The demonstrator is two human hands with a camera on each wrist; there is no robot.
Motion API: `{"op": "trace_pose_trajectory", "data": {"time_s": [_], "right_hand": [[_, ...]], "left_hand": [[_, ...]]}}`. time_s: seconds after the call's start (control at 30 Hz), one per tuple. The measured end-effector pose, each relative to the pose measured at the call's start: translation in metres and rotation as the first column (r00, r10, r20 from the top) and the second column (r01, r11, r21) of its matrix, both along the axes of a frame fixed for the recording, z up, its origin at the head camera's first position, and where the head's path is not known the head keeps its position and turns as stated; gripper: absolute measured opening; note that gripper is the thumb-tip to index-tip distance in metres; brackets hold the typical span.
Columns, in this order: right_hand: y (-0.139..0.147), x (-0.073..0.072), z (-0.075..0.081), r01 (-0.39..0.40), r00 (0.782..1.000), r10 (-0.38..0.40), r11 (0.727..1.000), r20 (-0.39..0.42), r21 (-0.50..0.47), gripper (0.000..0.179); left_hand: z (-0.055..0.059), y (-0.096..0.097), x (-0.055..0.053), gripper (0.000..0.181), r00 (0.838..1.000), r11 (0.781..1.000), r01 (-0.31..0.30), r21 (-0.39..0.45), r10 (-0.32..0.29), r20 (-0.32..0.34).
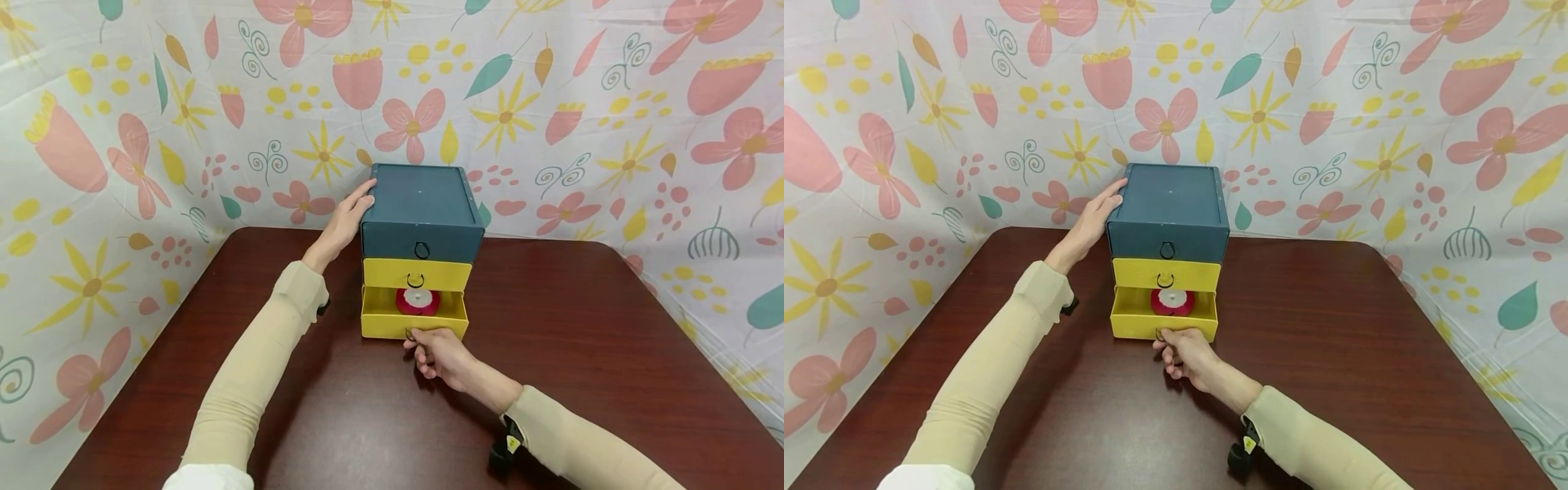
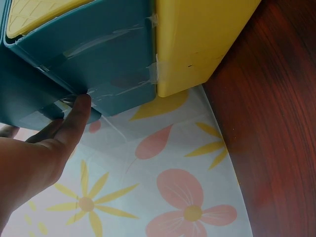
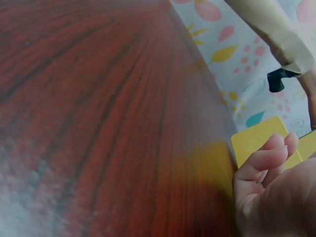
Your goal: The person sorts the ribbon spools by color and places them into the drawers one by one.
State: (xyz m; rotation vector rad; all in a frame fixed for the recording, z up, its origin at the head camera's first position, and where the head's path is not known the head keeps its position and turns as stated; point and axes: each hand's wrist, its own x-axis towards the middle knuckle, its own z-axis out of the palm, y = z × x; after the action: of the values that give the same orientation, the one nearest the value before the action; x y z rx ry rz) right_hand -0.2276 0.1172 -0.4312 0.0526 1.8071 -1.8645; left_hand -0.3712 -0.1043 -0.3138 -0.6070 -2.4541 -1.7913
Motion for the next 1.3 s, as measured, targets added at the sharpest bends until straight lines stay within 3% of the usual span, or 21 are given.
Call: {"op": "trace_pose_trajectory", "data": {"time_s": [1.3], "right_hand": [[-0.002, -0.031, 0.0, 0.056, 0.998, -0.057, 0.998, 0.022, 0.014, 0.038]], "left_hand": [[0.002, -0.001, -0.001, 0.051, 1.0, 1.0, 0.013, -0.002, -0.013, 0.008]]}}
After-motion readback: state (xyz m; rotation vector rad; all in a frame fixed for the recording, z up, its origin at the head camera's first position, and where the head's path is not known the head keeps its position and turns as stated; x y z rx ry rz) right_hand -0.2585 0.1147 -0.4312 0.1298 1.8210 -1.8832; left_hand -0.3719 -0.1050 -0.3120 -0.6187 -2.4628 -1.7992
